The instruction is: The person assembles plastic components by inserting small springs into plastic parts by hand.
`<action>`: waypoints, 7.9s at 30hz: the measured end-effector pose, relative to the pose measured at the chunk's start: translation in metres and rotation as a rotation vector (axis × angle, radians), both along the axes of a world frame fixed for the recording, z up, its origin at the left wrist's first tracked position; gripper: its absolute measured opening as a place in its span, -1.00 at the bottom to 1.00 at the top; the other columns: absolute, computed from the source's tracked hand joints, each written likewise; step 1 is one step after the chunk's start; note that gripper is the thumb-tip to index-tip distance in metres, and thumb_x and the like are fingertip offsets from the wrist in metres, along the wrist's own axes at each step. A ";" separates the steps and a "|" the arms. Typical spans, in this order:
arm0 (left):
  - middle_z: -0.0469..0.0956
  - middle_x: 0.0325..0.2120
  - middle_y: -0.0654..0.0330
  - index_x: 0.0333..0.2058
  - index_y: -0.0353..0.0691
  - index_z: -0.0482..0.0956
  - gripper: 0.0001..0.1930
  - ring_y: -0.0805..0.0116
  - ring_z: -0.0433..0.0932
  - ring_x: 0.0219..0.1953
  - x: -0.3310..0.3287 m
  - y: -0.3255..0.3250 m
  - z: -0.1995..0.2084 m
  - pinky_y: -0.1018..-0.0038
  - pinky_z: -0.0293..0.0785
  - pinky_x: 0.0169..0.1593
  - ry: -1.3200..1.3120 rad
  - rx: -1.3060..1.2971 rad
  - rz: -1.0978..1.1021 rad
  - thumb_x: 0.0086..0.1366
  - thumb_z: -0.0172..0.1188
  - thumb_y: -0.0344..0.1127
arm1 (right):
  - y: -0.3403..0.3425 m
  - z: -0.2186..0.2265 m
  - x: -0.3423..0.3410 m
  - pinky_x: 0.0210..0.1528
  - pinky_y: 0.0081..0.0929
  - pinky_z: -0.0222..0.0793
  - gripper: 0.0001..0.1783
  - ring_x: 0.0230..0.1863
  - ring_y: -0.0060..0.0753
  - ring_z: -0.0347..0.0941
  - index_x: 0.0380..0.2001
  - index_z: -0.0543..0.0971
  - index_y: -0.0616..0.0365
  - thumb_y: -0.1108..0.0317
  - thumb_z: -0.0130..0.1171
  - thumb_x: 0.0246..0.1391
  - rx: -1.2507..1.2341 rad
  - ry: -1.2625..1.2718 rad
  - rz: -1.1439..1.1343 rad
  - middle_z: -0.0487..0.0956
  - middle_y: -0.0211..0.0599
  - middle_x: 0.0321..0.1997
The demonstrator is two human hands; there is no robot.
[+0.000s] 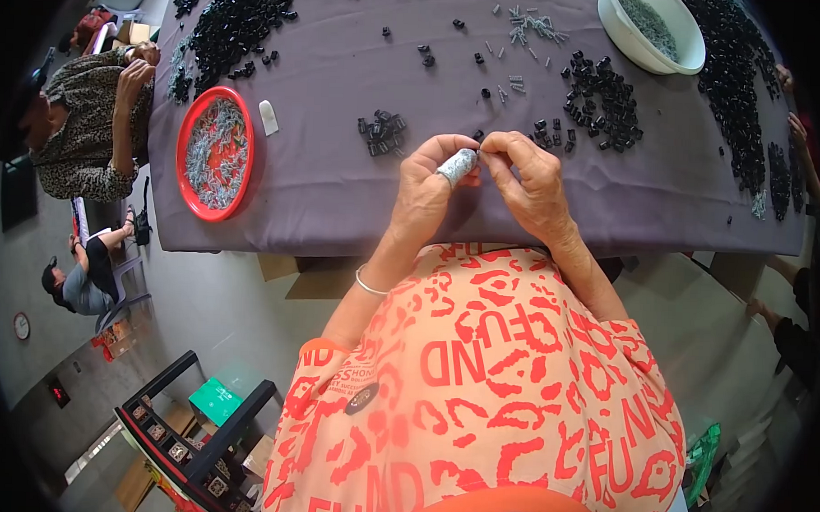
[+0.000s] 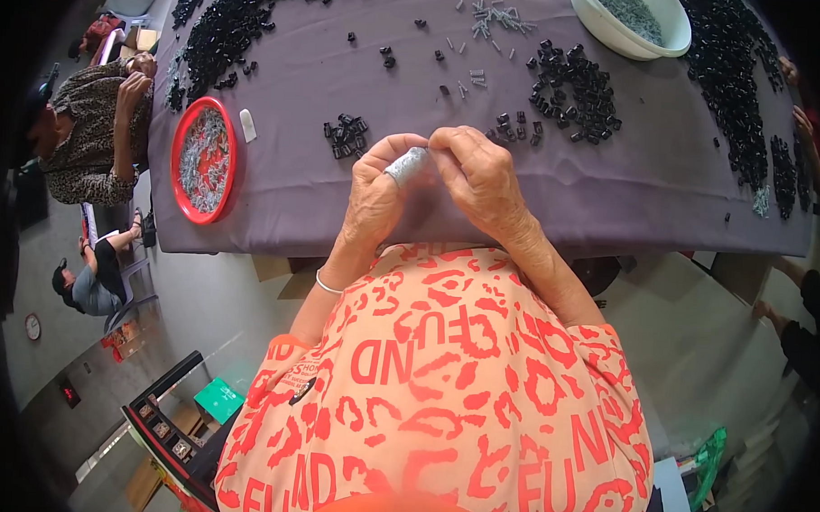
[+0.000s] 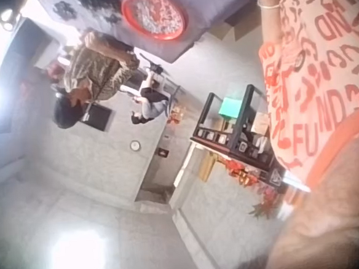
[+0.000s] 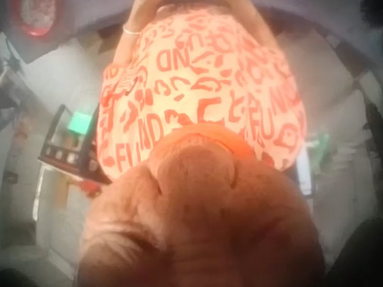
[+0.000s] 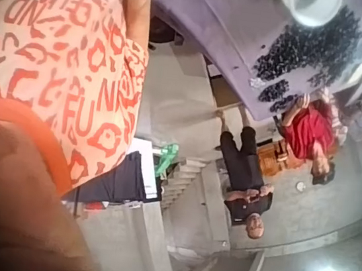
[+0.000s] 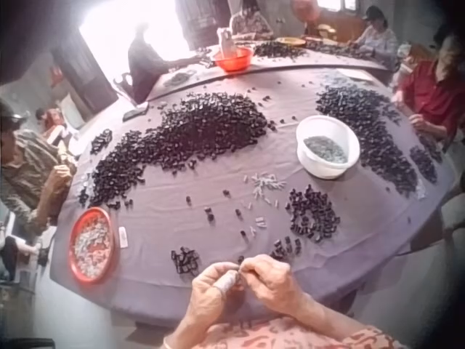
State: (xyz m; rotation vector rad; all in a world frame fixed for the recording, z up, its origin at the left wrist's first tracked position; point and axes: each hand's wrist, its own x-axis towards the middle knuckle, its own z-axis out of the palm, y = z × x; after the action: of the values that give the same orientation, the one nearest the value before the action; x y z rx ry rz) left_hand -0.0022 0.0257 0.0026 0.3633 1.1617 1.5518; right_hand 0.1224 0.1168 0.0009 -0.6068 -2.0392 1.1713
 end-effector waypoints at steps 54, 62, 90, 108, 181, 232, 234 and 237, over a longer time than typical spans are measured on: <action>0.50 -0.32 0.13 -0.22 -0.39 0.38 -0.82 0.45 0.52 -0.28 -0.010 -0.008 -0.013 0.59 0.50 -0.22 0.140 -0.035 0.074 0.19 0.07 -0.64 | 0.005 -0.005 -0.011 -0.35 -0.46 0.41 -0.84 -0.40 -0.27 0.52 -0.34 0.48 0.25 0.60 0.15 -0.07 0.098 -0.175 0.119 0.53 -0.21 -0.42; 0.55 -0.33 0.14 -0.23 -0.34 0.44 -0.81 0.43 0.55 -0.33 -0.018 -0.009 -0.015 0.51 0.53 -0.19 0.026 0.022 0.131 0.15 0.16 -0.58 | 0.050 0.000 -0.023 -0.20 -0.43 0.31 -0.74 -0.23 -0.30 0.40 -0.30 0.53 0.14 0.51 0.24 -0.16 0.431 -0.304 -0.169 0.48 -0.28 -0.27; 0.54 -0.33 0.13 -0.25 -0.34 0.43 -0.83 0.42 0.56 -0.33 -0.011 -0.010 -0.006 0.52 0.53 -0.21 0.030 0.087 0.154 0.16 0.15 -0.58 | 0.013 0.005 0.010 -0.23 -0.70 0.39 -0.78 -0.30 -0.63 0.45 -0.18 0.47 0.31 0.63 0.09 0.06 -0.591 0.097 0.162 0.49 -0.39 -0.28; 0.55 -0.33 0.16 -0.26 -0.35 0.45 -0.80 0.46 0.53 -0.28 0.005 -0.005 0.011 0.55 0.49 -0.15 0.248 0.142 0.109 0.12 0.19 -0.61 | 0.008 0.011 0.021 -0.32 -0.73 0.36 -0.82 -0.38 -0.65 0.43 -0.28 0.49 0.32 0.64 0.15 -0.01 -0.255 0.021 0.096 0.50 -0.37 -0.36; 0.59 -0.48 0.16 -0.25 -0.33 0.56 -0.76 0.51 0.55 -0.51 -0.029 0.007 0.006 0.66 0.40 -0.56 0.228 -0.346 -0.268 0.16 0.19 -0.31 | 0.016 -0.003 -0.005 -0.18 -0.27 0.41 -0.51 -0.24 -0.10 0.47 -0.05 0.38 0.26 0.61 0.11 -0.16 0.302 -0.353 0.307 0.50 -0.13 -0.29; 0.36 -0.12 -0.05 -0.03 -0.34 0.34 -0.61 0.09 0.35 -0.01 -0.030 -0.008 -0.035 0.33 0.31 0.02 1.012 0.011 -0.277 0.16 0.08 -0.34 | 0.009 -0.019 -0.058 0.33 -0.08 -0.08 -0.41 0.16 -0.16 0.31 -0.06 0.49 0.10 -0.15 -0.15 0.09 0.433 -0.122 0.351 0.51 -0.29 -0.03; 0.42 -0.18 -0.01 -0.06 -0.32 0.39 -0.64 0.17 0.43 -0.09 -0.030 0.002 -0.015 0.37 0.40 -0.06 1.193 0.105 -0.272 0.17 0.08 -0.34 | 0.013 -0.007 -0.050 0.29 -0.08 -0.01 -0.51 0.11 -0.14 0.33 -0.13 0.51 0.11 -0.02 -0.02 0.03 0.415 -0.092 0.262 0.52 -0.27 -0.07; 0.52 -0.38 0.17 -0.15 -0.30 0.50 -0.76 0.42 0.53 -0.32 -0.023 0.001 0.004 0.55 0.48 -0.34 0.223 -0.388 -0.330 0.21 0.06 -0.37 | 0.027 -0.002 -0.034 -0.01 -0.21 0.24 -0.78 -0.13 -0.17 0.39 -0.35 0.55 0.09 0.38 0.22 -0.18 0.456 -0.113 -0.077 0.51 -0.26 -0.27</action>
State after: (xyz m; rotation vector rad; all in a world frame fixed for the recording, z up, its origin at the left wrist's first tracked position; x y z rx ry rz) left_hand -0.0255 0.0263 0.0070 0.4481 1.4615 0.9915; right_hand 0.0886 0.1441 -0.0011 -0.5246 -2.2563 0.6039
